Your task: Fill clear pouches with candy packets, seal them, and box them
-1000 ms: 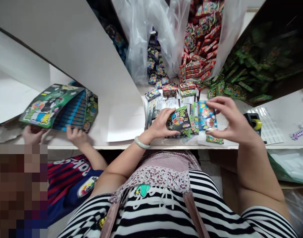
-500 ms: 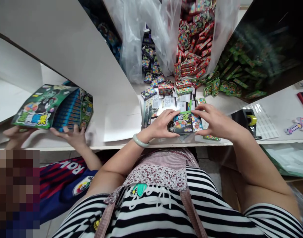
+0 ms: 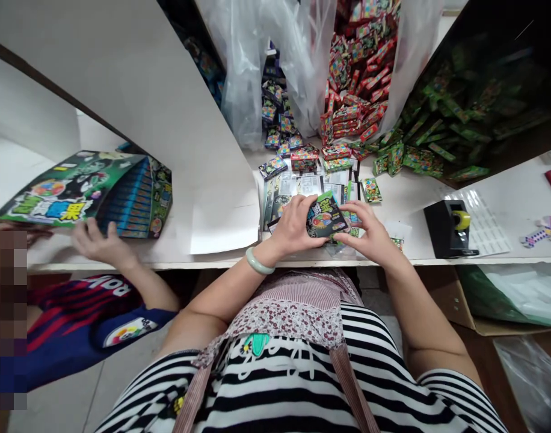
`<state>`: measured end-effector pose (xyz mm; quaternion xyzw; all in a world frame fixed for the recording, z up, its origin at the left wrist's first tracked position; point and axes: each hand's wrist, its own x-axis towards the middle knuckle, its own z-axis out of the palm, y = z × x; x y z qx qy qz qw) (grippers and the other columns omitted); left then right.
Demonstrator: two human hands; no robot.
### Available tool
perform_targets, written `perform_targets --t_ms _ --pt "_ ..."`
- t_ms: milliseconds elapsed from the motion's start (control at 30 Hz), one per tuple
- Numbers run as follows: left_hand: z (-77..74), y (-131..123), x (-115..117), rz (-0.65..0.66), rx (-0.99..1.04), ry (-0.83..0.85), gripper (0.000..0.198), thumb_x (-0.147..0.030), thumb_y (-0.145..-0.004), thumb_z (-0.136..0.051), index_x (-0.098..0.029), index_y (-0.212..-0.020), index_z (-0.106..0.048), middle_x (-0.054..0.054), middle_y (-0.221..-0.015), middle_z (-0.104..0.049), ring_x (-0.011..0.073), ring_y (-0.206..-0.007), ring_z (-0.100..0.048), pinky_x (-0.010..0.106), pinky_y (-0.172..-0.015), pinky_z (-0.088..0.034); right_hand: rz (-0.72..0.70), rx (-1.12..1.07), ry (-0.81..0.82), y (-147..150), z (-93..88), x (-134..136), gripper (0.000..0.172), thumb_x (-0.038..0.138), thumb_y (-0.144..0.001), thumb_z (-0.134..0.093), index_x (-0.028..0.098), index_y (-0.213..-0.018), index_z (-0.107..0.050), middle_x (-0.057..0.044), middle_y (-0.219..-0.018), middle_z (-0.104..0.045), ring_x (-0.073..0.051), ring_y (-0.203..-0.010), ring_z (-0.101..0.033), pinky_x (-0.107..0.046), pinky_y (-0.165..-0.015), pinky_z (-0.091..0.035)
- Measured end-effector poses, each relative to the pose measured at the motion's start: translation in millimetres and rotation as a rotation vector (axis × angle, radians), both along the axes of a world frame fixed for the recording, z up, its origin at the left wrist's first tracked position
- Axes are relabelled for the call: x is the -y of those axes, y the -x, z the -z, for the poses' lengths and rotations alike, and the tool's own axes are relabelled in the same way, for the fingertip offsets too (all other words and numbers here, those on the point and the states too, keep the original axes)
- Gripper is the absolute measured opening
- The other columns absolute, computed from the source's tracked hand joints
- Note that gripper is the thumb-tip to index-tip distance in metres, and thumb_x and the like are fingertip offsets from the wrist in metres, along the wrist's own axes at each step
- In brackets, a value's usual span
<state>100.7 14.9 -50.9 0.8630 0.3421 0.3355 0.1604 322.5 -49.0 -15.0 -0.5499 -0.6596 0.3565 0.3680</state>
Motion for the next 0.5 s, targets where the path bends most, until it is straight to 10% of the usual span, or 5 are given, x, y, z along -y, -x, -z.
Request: perform_targets --t_ms 167,500 --pt "-14.2 -0.6 2.9 -0.005 0.150 0.183 0.086 -0.053 -0.074 -0.081 -0.023 -0.143 -0.039 0.014 -0.132 -0.053 0.0330 -0.119 -0.056 0.053 -0.101 -0.051 0.055 -0.210 0.030 5.6 -1.7 -14.0 0.040 0.034 -0.083 -0.068 0.028 -0.121 -0.057 -0.003 -0.107 -0.065 -0.015 -0.079 -0.065 -0.032 -0.072 -0.057" --pt "9.4 3.5 28.5 0.155 0.605 0.715 0.070 -0.042 -0.092 -0.065 -0.036 -0.151 -0.028 0.008 -0.121 -0.062 0.0205 -0.098 -0.069 0.039 -0.082 -0.062 0.394 -0.416 -0.035 31.8 31.2 2.1 0.046 0.043 -0.083 -0.070 0.029 -0.123 -0.054 -0.005 -0.101 -0.070 -0.020 -0.093 -0.069 -0.038 -0.089 -0.056"
